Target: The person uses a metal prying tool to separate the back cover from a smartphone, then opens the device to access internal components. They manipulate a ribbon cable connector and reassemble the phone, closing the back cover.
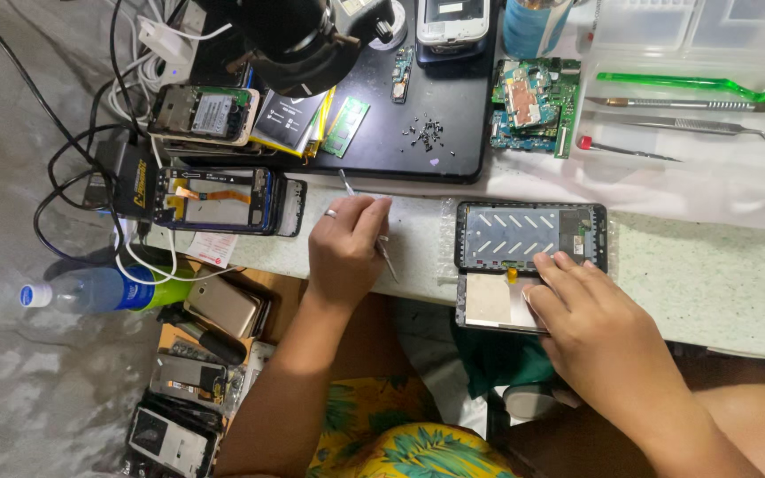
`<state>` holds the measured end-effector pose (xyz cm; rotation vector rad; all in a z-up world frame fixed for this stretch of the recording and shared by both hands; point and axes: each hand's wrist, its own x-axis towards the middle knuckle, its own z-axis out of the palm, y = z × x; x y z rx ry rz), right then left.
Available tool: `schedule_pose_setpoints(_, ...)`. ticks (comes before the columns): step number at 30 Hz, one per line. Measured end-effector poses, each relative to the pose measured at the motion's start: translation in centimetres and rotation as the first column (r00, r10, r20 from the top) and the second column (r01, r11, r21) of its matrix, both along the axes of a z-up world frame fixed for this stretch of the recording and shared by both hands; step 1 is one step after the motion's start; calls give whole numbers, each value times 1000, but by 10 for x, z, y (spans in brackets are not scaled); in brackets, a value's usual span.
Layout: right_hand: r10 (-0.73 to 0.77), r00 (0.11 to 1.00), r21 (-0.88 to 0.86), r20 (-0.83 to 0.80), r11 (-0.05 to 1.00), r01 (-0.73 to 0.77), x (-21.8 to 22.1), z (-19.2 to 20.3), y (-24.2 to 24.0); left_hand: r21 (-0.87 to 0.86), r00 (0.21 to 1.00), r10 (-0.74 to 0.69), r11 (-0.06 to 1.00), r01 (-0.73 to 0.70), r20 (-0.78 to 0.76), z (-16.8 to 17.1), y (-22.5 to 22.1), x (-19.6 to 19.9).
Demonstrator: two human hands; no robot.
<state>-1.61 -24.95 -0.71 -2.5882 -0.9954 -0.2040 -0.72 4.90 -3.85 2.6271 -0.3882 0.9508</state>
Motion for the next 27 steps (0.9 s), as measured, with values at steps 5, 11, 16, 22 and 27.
schedule_pose_setpoints(5, 23, 999, -4, -35, 1000, -24, 1, -1, -3, -12, 999, -9, 1000, 8, -48, -7, -4, -2)
schedule_pose_setpoints(11, 11, 998, 22, -66, 1000, -9, 2, -1, -4, -9, 997, -15, 1000, 15, -82, 0, -7, -2)
schedule_pose_setpoints(16, 21, 997, 7, -75, 1000, -20, 2, -1, -4, -49, 995, -34, 998, 29, -93, 21, -19, -5)
schedule_pose_setpoints(22, 20, 998, -15, -53, 1000, -21, 2, -3, -3, -143, 924, -296, 953, 268, -242, 62, -55, 2)
schedule_pose_setpoints(27, 28, 997, -38, -66, 999, -30, 3, -2, -4, 97, 857, -402, 886, 453, -322, 65, -110, 60)
